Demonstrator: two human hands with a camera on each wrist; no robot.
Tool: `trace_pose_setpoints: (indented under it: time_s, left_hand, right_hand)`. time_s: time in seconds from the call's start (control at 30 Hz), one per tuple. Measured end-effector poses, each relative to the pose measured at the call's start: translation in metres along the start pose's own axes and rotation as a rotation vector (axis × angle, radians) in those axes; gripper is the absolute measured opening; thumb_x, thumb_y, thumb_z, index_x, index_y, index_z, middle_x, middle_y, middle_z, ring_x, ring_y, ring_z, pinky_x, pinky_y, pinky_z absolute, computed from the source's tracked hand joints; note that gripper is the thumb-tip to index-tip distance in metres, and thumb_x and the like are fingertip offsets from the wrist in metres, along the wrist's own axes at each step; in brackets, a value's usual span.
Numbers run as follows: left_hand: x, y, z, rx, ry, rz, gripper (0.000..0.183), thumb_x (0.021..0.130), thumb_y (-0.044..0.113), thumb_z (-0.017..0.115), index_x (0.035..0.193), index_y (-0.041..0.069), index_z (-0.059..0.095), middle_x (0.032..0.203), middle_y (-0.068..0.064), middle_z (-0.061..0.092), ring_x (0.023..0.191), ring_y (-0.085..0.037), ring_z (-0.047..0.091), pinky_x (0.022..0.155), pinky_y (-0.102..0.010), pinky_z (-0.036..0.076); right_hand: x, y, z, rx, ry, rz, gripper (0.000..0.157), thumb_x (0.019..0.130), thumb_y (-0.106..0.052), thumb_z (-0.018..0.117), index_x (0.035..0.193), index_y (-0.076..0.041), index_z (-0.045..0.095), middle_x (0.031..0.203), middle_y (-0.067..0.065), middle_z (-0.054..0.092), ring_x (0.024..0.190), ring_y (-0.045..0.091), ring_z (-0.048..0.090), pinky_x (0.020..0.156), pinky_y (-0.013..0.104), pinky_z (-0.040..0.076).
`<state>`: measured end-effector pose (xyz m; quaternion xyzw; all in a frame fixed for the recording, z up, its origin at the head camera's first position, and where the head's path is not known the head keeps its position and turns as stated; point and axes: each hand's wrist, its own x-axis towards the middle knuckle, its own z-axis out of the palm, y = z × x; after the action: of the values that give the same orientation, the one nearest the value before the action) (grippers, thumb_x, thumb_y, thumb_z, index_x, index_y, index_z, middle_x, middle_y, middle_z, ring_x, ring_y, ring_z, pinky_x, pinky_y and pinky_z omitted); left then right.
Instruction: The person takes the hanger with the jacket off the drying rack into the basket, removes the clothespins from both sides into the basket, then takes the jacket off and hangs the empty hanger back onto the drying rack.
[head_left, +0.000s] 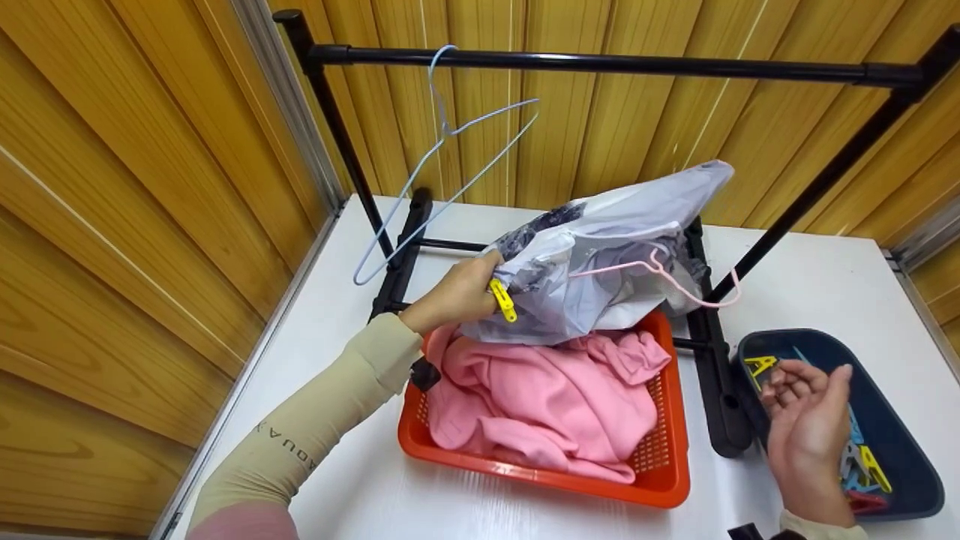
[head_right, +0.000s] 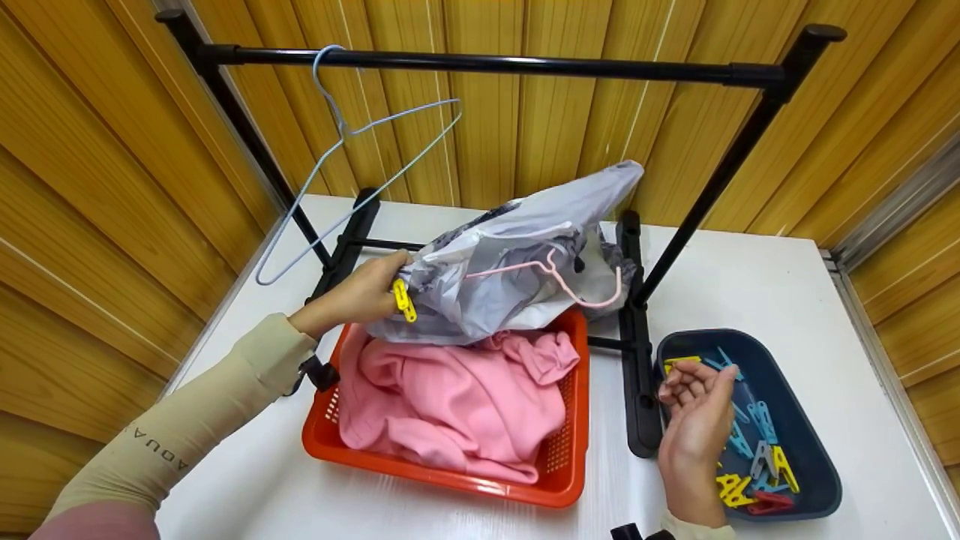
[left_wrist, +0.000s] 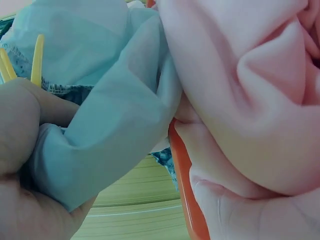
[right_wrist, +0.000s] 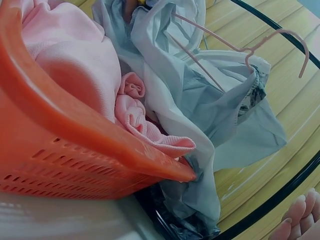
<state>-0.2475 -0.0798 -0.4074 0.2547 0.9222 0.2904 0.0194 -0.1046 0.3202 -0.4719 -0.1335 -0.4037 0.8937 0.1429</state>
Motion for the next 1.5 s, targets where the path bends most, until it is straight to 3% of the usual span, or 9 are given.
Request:
trace_pose_setpoints:
  time_s: [0.47, 0.73, 0.9, 1.1, 1.5]
  left_hand:
    - [-0.001, 0.001, 0.002, 0.017, 0.076, -0.046, 0.036, 0.070, -0.006, 0.060, 0.105, 0.001, 0.052, 0.095, -0.019, 0.063, 0.081, -0.030, 0.054, 0.076, -0.045, 0.047]
    - [-0.001, 0.010, 0.005, -0.002, 0.085, -0.113, 0.036, 0.073, -0.003, 0.062, 0.106, 0.002, 0.051, 0.097, -0.017, 0.062, 0.084, -0.029, 0.056, 0.076, -0.042, 0.047]
    - [-0.002, 0.015, 0.006, -0.011, 0.095, -0.128, 0.037, 0.074, -0.002, 0.062, 0.108, 0.002, 0.050, 0.099, -0.017, 0.062, 0.086, -0.031, 0.058, 0.078, -0.044, 0.048]
    - [-0.002, 0.022, 0.009, 0.010, 0.122, -0.123, 0.034, 0.073, -0.003, 0.061, 0.105, 0.001, 0.050, 0.094, -0.018, 0.062, 0.085, -0.033, 0.058, 0.076, -0.045, 0.048]
    - [0.002, 0.035, 0.012, 0.052, 0.127, -0.168, 0.036, 0.074, 0.002, 0.065, 0.107, 0.002, 0.051, 0.097, -0.016, 0.066, 0.091, -0.034, 0.062, 0.079, -0.046, 0.048]
  right_hand:
    - [-0.004, 0.006, 0.018, -0.063, -0.015, -0.051, 0.040, 0.100, -0.035, 0.045, 0.093, 0.000, 0.062, 0.075, 0.007, 0.059, 0.064, 0.018, 0.050, 0.063, 0.026, 0.043]
    - [-0.008, 0.009, 0.032, -0.142, -0.136, -0.088, 0.037, 0.101, -0.030, 0.044, 0.093, 0.000, 0.063, 0.076, 0.007, 0.063, 0.066, 0.017, 0.055, 0.064, 0.024, 0.046]
    - [-0.013, 0.011, 0.041, -0.269, -0.200, -0.112, 0.038, 0.103, -0.030, 0.040, 0.093, 0.000, 0.062, 0.077, 0.005, 0.063, 0.067, 0.016, 0.056, 0.065, 0.023, 0.048]
    - [-0.018, 0.013, 0.053, -0.448, -0.208, -0.109, 0.038, 0.104, -0.031, 0.037, 0.096, -0.002, 0.059, 0.075, 0.003, 0.060, 0.069, 0.015, 0.055, 0.067, 0.024, 0.048]
    - [-0.023, 0.021, 0.069, -0.499, -0.360, -0.180, 0.032, 0.105, -0.020, 0.035, 0.097, 0.000, 0.058, 0.075, 0.003, 0.059, 0.071, 0.015, 0.055, 0.070, 0.024, 0.048]
